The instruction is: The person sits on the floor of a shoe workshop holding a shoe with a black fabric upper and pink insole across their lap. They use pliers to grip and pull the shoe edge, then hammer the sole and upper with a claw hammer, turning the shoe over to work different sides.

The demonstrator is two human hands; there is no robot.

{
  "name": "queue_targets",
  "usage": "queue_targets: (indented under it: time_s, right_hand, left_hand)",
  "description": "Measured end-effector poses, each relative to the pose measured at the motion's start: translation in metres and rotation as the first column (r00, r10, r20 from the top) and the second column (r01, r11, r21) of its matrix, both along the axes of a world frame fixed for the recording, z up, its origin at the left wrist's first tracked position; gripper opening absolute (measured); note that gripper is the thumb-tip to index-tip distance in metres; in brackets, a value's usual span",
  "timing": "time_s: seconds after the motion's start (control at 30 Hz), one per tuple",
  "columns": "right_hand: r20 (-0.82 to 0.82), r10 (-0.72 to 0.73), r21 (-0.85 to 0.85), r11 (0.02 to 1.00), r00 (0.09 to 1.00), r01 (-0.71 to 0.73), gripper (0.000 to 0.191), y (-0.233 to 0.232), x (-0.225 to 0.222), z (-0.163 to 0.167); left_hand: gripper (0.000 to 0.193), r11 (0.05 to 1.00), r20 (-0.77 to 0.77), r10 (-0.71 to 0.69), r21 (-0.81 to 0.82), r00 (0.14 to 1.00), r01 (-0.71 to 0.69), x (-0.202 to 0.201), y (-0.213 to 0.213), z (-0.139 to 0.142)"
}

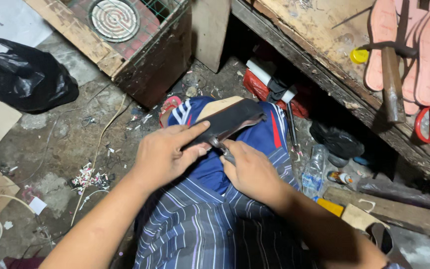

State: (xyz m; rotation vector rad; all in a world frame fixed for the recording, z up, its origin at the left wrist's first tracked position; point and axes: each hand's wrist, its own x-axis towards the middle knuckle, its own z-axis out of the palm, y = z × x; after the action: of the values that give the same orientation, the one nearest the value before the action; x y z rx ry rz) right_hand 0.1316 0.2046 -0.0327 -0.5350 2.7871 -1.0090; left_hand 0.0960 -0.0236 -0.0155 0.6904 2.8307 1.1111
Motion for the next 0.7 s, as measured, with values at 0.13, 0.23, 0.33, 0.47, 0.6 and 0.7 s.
queue_targets:
  time_s: [0.13,0.23,0.33,0.47,0.6,0.7]
  right_hand:
    - [0.041,-0.04,0.081,0.996,0.998,0.036,0.039,-0.011,-0.002,-0.004]
    - [0.157,-0.01,0.239,0.971,0.988,-0.028,0.047,-0.008,0.007,0.0]
    - [0.264,0.045,0.326,0.936,0.964,-0.133,0.044,-0.007,0.008,0.003]
    - [0.319,0.044,0.369,0.914,0.947,-0.167,0.03,-0.01,-0.004,0.005]
    - [0.194,0.047,0.283,0.954,0.98,-0.101,0.046,-0.001,-0.011,0.013]
    - [0.167,0.028,0.254,0.964,0.986,-0.071,0.055,0.007,-0.01,0.015]
  left_hand:
    - [0.049,1.0,0.009,-0.028,0.001,1.0,0.028,-0.013,-0.005,-0.008]
    - [0.056,0.991,-0.019,-0.107,-0.083,0.994,0.105,-0.008,-0.003,-0.014]
    - [0.061,0.993,0.055,-0.084,-0.083,0.995,0.089,-0.003,0.002,-0.018]
    - [0.047,0.997,0.144,0.002,-0.078,0.99,0.01,-0.009,0.011,-0.021]
    - [0.046,0.988,0.1,0.037,-0.15,0.994,-0.021,-0.01,0.017,-0.021]
    - [0.047,0.98,0.052,0.015,-0.198,0.999,-0.004,-0.008,0.019,-0.02]
